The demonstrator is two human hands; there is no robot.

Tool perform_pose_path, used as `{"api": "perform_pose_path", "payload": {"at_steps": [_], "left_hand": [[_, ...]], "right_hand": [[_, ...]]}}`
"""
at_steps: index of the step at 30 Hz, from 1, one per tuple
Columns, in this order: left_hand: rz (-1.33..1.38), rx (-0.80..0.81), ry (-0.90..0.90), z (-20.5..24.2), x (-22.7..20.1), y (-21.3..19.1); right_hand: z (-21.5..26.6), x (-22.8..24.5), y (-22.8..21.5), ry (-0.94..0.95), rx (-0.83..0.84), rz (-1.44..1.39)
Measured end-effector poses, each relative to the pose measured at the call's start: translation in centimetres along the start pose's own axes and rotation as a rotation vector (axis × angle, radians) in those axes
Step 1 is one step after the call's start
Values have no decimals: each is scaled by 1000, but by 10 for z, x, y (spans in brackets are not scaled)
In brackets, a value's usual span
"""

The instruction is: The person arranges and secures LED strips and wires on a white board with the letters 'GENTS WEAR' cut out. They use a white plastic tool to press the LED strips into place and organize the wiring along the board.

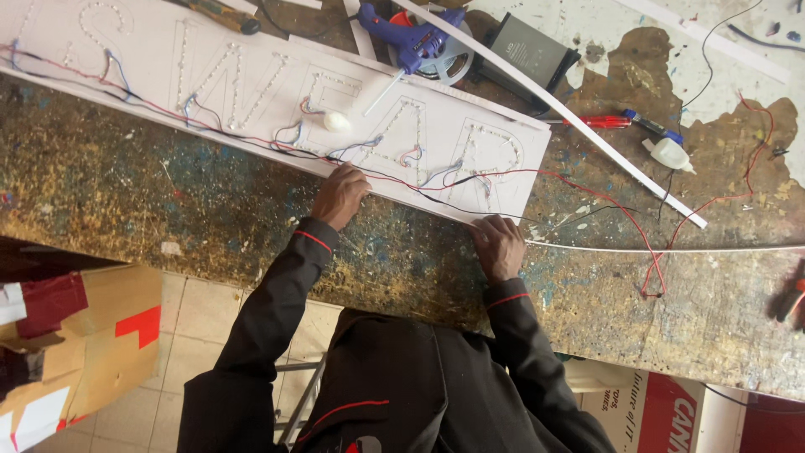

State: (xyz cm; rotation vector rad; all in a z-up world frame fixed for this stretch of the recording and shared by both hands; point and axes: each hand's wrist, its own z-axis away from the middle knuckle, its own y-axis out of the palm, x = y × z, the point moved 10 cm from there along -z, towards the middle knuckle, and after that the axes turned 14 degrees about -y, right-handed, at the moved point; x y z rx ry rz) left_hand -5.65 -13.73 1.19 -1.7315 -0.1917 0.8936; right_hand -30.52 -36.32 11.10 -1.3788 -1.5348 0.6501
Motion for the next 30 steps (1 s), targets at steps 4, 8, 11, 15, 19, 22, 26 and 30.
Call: {"api": "perform_pose_path", "payload": {"at_steps": [4,8,11,15,19,22,26,30], "left_hand": [[-49,-30,-47,6,-32,-26],[3,-126,-169,19,-51,-28],[108,-211,-357,24,-91,-64],[185,-331,-727,52,-115,-56],[90,-347,-752,53,-138,-23],[2,-394,-762,53,-141,-15],[-48,-418,-773,49,-146,-19],[-27,-429,-809,45,-151,-22]], "right_hand": [[-2,-9,2,-19,19,-69],[4,-19,9,-17,25,-94],[4,-25,17,-29,15,-106],[5,-22,14,-62,17,-101],[2,-20,10,-99,26,-107],[4,-22,12,-103,35,-140],[0,-24,13,-99,28,-117],[-4,-22,9,-77,41,-116]]}}
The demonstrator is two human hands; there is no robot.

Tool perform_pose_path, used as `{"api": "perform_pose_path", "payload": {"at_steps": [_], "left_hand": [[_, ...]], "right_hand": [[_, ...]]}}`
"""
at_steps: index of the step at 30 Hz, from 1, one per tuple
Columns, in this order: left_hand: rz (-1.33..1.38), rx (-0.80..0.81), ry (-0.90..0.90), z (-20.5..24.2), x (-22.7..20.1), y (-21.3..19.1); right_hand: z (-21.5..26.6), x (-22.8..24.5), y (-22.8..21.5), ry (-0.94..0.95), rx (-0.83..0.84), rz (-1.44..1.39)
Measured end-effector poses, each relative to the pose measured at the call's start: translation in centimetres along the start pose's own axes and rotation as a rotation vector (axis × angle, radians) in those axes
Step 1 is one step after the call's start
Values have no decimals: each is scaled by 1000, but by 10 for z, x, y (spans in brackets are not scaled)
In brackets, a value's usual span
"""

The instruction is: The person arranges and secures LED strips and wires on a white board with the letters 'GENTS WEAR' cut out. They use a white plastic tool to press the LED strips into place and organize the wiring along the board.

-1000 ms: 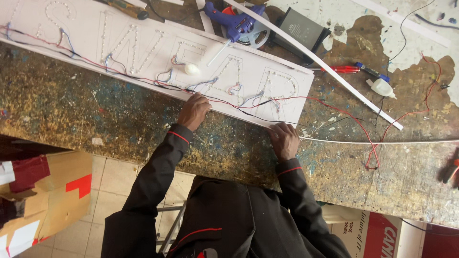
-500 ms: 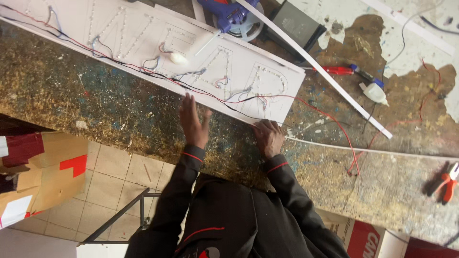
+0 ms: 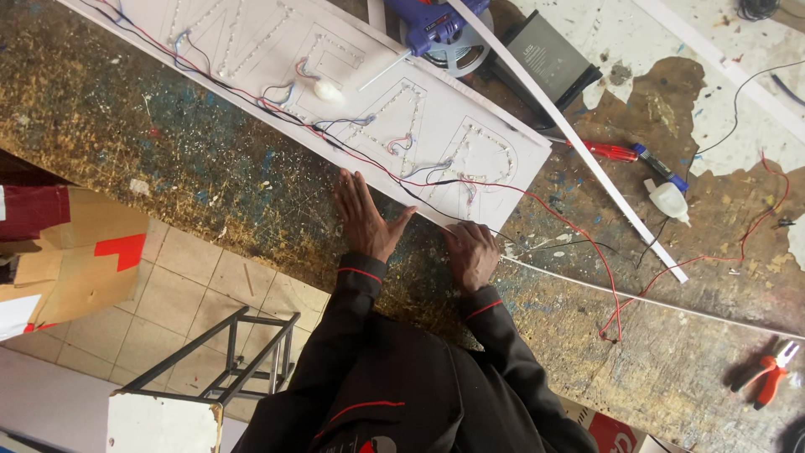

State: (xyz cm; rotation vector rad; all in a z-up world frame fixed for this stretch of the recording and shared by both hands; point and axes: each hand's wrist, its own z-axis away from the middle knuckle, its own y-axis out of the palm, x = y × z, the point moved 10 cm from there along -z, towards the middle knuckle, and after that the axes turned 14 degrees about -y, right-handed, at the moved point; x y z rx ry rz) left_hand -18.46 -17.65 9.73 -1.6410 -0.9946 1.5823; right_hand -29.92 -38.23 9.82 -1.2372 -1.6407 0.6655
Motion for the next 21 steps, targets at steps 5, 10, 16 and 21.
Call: {"api": "perform_pose_path", "payload": {"at_steps": [5,10,16,21], "left_hand": [[28,-12,-12,-1,2,2],[22,-33,-4,-5,3,-4],[68,-8,-35,-10,12,-2],[-12,-11,-47,-11,19,9]], "right_hand": [[-3,3,-2,6,1,11],[-15,18,-12,8,17,-19],[-61,60,-19,20,-11,-215],[-204,125,11,-193,-96,-476]]}}
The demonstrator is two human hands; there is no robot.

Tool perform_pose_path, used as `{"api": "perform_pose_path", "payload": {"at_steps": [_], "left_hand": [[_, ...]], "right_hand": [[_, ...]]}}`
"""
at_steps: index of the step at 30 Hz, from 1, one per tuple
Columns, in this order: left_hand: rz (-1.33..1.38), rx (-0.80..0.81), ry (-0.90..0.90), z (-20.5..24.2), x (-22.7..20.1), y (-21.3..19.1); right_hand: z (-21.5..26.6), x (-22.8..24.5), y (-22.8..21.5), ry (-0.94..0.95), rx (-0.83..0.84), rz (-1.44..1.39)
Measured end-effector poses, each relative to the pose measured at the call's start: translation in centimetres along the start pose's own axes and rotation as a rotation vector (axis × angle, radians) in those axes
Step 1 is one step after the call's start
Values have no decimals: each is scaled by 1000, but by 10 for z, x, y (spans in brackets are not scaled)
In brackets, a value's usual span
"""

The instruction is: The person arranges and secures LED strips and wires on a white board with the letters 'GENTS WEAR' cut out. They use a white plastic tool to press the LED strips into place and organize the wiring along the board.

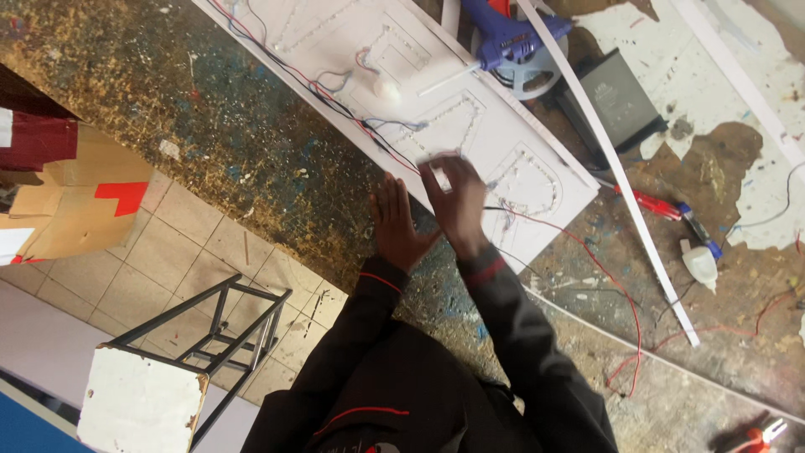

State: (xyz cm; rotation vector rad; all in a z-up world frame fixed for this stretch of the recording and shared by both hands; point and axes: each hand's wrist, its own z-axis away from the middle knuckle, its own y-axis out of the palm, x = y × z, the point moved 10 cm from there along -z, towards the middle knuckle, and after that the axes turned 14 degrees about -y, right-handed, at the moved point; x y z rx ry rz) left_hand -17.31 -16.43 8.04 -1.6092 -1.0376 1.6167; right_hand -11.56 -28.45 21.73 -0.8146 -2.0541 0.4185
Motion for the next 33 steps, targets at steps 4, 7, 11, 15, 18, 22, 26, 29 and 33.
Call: {"api": "perform_pose_path", "payload": {"at_steps": [4,7,11,15,18,22,26,29,33], "left_hand": [[12,21,-4,-5,-1,0],[-1,7,-1,-5,-1,-1],[11,56,-15,-10,0,5],[8,36,-21,-13,-2,7],[15,75,-26,-10,-1,13],[-18,100,-48,-10,3,25],[6,196,-98,-4,15,41],[-4,214,-117,-4,18,44],[-17,194,-117,-3,17,42]], "right_hand": [[-68,-35,73,-31,39,-34],[-80,-51,124,-124,308,161],[-79,-27,91,-12,321,-161],[-28,-51,60,332,653,-374],[22,-88,53,409,671,-251],[50,-108,53,542,614,-231],[46,-107,72,441,541,-187],[28,-98,81,348,506,-178],[7,-89,89,232,462,-246]]}}
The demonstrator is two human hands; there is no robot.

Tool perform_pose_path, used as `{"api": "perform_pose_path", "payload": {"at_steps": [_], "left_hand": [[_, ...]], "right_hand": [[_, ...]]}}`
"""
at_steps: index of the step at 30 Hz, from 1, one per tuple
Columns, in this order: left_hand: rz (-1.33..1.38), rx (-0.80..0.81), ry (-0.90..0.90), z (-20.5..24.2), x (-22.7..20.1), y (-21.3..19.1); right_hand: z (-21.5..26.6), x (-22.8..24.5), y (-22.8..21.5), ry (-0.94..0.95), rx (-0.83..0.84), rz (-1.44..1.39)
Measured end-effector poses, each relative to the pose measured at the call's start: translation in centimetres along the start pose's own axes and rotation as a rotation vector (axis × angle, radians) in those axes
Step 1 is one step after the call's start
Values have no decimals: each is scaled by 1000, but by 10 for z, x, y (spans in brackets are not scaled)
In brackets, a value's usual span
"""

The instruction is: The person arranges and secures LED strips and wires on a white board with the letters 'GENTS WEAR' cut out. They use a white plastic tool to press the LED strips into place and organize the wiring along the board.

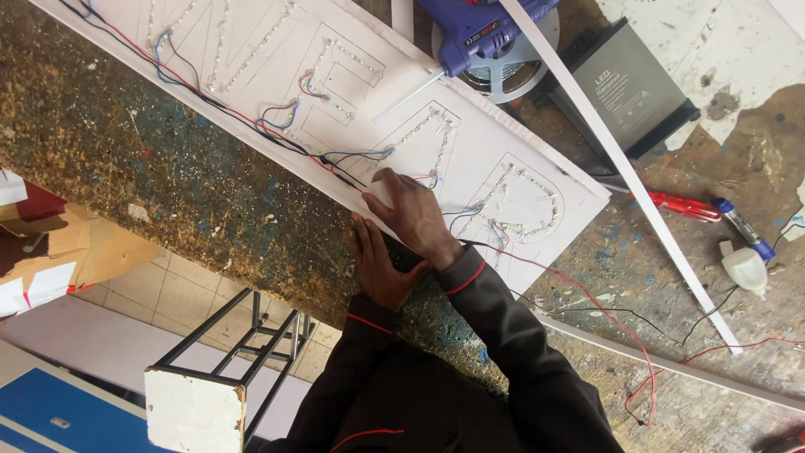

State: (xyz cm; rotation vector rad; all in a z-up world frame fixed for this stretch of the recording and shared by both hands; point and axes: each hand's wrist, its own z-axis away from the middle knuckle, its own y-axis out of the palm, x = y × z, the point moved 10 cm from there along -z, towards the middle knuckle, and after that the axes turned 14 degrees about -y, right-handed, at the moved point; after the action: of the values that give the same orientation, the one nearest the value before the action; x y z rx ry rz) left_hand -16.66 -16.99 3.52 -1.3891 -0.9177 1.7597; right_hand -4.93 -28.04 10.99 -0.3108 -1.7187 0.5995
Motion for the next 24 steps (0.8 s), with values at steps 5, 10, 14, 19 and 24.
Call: {"api": "perform_pose_path", "payload": {"at_steps": [5,10,14,19,24], "left_hand": [[6,12,-9,1,2,4],[14,-15,40,2,-5,-4],[65,-67,70,2,-13,-14],[70,-108,96,1,-17,-19],[41,-76,98,4,-17,-16]], "right_hand": [[-4,0,4,-40,6,-14],[30,0,-16,2,72,-18],[64,-2,-43,64,194,96],[85,-5,-58,77,275,197],[95,14,-68,-169,165,332]]}}
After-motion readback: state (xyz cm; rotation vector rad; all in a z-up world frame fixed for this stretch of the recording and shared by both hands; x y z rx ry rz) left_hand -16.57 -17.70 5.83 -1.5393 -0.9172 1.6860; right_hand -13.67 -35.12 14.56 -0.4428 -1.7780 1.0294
